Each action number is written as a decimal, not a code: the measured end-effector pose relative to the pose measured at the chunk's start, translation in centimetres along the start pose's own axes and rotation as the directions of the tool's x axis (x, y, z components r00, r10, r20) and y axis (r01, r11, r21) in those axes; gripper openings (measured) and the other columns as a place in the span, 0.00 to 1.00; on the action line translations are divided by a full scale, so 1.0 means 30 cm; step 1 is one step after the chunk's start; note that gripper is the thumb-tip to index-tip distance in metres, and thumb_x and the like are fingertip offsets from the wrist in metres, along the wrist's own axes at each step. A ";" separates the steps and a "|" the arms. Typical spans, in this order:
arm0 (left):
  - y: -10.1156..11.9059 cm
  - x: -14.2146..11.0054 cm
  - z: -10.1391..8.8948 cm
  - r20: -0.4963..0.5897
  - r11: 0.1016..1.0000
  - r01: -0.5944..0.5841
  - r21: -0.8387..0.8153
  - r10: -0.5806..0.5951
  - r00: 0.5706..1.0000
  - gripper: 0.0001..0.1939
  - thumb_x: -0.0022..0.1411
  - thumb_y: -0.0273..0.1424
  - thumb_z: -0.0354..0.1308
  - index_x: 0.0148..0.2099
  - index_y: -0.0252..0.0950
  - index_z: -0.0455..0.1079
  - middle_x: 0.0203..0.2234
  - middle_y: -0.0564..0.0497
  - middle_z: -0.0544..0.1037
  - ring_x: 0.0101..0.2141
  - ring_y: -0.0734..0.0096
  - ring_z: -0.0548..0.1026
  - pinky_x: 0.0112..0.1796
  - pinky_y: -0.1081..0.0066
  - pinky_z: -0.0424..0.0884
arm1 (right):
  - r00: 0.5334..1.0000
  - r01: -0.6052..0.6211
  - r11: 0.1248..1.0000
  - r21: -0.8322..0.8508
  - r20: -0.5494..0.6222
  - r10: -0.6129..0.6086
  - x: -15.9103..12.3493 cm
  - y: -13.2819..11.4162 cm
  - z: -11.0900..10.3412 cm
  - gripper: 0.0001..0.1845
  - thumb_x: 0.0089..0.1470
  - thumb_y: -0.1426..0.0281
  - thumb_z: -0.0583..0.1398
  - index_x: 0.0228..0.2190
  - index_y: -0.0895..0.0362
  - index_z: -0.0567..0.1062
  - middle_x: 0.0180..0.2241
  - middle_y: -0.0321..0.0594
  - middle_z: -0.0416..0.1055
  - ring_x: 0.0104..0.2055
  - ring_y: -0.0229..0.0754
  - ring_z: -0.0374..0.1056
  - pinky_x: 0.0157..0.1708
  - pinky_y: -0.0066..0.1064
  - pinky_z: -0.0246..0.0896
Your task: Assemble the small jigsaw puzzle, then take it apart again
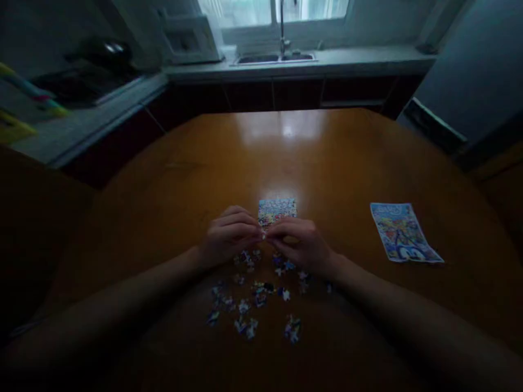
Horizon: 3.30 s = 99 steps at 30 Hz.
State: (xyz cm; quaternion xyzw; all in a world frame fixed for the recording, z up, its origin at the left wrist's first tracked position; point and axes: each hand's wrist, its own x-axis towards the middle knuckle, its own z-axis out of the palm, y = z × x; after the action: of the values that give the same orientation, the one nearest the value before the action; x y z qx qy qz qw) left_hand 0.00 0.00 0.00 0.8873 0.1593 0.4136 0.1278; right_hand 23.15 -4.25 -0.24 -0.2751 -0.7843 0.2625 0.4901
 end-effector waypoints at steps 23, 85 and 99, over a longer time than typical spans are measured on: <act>-0.013 -0.014 -0.013 0.125 0.991 -0.067 -0.117 0.081 0.989 0.06 0.70 0.33 0.61 0.40 0.38 0.77 0.35 0.50 0.84 0.37 0.68 0.76 0.41 0.66 0.72 | 0.982 0.064 0.997 0.031 0.174 -0.069 -0.019 0.007 0.008 0.05 0.61 0.76 0.62 0.38 0.58 0.78 0.37 0.44 0.76 0.38 0.38 0.73 0.36 0.31 0.71; -0.063 -0.025 -0.007 0.219 0.992 0.124 -0.012 -0.118 0.969 0.10 0.67 0.23 0.53 0.45 0.35 0.76 0.35 0.47 0.80 0.38 0.68 0.76 0.41 0.65 0.74 | 0.935 0.172 0.964 -0.202 0.343 -0.095 -0.011 0.017 -0.021 0.06 0.61 0.74 0.60 0.34 0.55 0.77 0.32 0.41 0.75 0.36 0.43 0.67 0.37 0.38 0.64; -0.064 -0.019 -0.011 0.081 0.972 0.236 0.009 -0.236 0.968 0.08 0.66 0.23 0.54 0.41 0.35 0.75 0.32 0.49 0.80 0.35 0.69 0.76 0.38 0.68 0.73 | 0.796 -0.508 0.844 -0.175 -0.469 0.382 0.018 0.128 -0.088 0.11 0.59 0.63 0.60 0.28 0.54 0.78 0.27 0.39 0.76 0.31 0.44 0.72 0.31 0.34 0.65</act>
State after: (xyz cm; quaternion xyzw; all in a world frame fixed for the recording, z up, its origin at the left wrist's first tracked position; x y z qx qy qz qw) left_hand -0.95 1.58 -0.89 0.8781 0.2581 0.3590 0.1827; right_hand 26.02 -0.80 -1.52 -0.5721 -0.6031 0.1878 0.5232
